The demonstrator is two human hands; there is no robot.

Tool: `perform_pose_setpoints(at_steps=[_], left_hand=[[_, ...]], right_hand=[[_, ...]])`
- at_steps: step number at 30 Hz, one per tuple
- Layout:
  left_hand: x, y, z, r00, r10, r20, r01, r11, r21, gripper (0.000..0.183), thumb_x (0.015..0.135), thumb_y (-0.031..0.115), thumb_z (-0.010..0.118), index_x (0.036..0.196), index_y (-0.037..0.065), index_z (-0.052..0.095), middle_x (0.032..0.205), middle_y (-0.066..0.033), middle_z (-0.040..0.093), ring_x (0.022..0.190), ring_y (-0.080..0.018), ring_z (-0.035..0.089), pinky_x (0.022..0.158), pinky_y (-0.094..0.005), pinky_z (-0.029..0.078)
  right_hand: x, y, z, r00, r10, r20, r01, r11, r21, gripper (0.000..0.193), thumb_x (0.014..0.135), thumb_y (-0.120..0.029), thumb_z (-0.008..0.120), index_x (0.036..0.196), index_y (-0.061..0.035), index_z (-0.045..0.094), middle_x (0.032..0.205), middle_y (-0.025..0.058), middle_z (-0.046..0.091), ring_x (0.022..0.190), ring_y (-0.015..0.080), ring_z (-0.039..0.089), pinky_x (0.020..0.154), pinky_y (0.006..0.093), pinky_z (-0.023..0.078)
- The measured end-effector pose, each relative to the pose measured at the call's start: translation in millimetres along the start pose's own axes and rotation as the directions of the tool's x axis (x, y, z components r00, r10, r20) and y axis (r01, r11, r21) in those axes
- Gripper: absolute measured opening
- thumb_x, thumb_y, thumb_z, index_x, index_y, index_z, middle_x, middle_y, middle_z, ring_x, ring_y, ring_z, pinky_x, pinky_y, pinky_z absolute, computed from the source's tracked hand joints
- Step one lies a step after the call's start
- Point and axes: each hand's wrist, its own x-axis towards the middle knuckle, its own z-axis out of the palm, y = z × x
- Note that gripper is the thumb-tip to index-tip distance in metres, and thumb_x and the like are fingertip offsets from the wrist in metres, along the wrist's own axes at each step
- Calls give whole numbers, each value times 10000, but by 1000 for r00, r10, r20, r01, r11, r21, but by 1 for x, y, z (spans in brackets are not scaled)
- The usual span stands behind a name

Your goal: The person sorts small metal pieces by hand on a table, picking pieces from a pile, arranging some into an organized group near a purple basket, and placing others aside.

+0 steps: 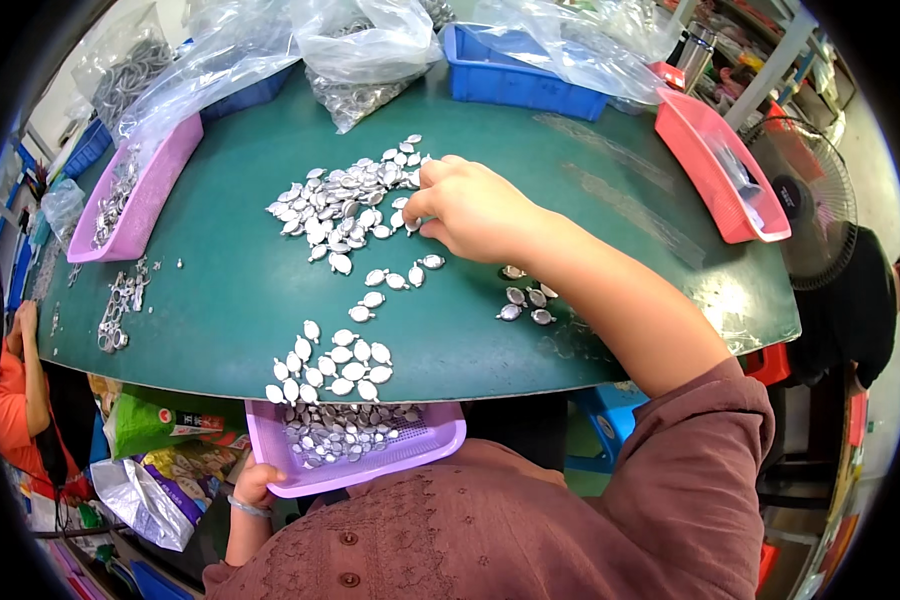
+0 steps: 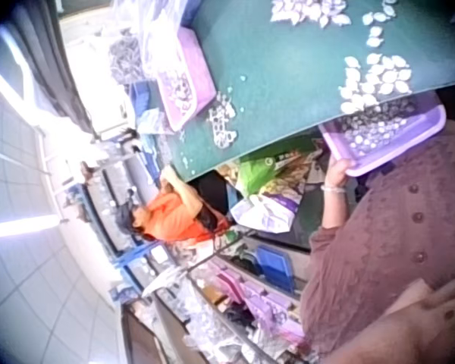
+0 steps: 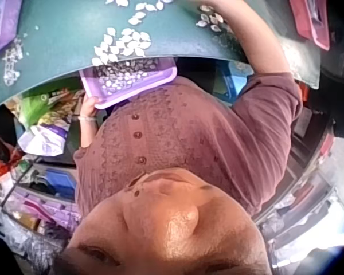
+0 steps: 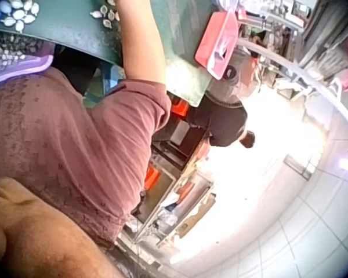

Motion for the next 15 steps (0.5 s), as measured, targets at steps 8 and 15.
perform_pose_setpoints(at_steps=[8,15], left_hand=[[-1,-1,0,1000,-5,3,5,999,-33,630,515,44,599,1127,-34,473,1019,-128,561,937,-267,556,838,-357,444],[1,0,-2,1000,-9,9,10,1000,-17,655,513,39,594,1150,-40,461,1052,-137,558,969,-274,551,869,-359,431]], right_hand=[[4,6,2,998,-50,23,48,994,100,90,759,-81,606,828,-25,623,853,111,552,869,287,520,760,363,433],[10,5,-2,990,60,124,-79,985,151,89,749,-98,587,795,-43,640,812,118,569,884,295,534,797,367,429]])
